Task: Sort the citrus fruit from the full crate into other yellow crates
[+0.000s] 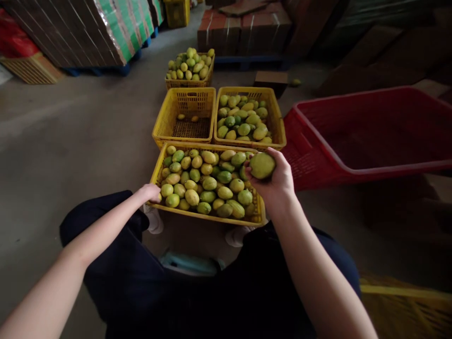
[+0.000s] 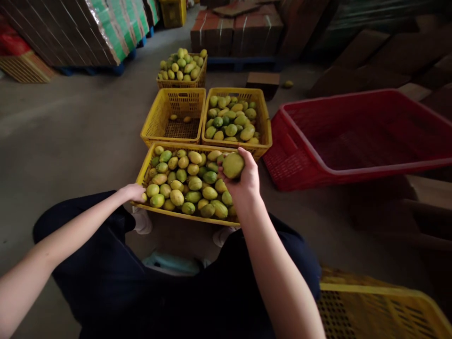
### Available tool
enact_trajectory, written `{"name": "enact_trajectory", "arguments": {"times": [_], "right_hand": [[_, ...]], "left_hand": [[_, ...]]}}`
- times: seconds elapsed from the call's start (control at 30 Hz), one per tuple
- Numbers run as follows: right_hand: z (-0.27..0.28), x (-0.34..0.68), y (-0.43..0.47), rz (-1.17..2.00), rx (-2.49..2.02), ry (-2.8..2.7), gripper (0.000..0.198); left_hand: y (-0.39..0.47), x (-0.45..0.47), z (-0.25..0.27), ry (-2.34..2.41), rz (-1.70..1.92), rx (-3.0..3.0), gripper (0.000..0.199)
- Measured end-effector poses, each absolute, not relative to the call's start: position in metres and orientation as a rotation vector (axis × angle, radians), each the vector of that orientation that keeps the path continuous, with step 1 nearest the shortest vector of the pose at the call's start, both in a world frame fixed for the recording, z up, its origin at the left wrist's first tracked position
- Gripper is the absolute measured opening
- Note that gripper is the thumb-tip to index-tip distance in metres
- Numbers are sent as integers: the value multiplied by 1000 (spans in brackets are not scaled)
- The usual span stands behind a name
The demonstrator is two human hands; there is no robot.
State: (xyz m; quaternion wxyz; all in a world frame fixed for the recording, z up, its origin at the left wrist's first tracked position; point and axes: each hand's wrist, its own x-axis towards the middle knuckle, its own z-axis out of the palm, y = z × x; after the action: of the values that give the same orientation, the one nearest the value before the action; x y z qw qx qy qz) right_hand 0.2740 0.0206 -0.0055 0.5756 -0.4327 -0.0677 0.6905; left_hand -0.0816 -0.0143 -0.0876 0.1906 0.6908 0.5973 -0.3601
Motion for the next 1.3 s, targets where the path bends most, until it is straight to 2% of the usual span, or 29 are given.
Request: {"name": "enact_trajectory", "arguments": {"times": [0.1,0.3,0.4,0.77,0.97,1.07,1.17,1.3], "right_hand": [[-9,284,15,1632,-1002,-124,19],[-18,292,13,1664,-1062,-89,19],[-19,287,15,1658,-1097,-74,17],[-17,254,29,1755,-1126,-203,17],[-12,235,34,1762,-1126,-180,20],[-12,228,35,1802,-1097,-238,23],[-13,223,38,1843,-1072,-301,29],[-12,217,40,1859,-1112,-267,30]], "left_hand": [[-24,-85,-97,1666,-976,2031,33],[-14,-99,-96,1630,-913,2057,24],[-4,-113,-88,1600,-823,1957,28],[-5,-117,-65,1252,139,1128,66],[1,-98,-44,1277,627,1051,54],[9,-85,-29,1411,930,926,58],[14,-73,-15,1321,1200,758,59],[15,-58,-3,1058,1343,466,34]]}}
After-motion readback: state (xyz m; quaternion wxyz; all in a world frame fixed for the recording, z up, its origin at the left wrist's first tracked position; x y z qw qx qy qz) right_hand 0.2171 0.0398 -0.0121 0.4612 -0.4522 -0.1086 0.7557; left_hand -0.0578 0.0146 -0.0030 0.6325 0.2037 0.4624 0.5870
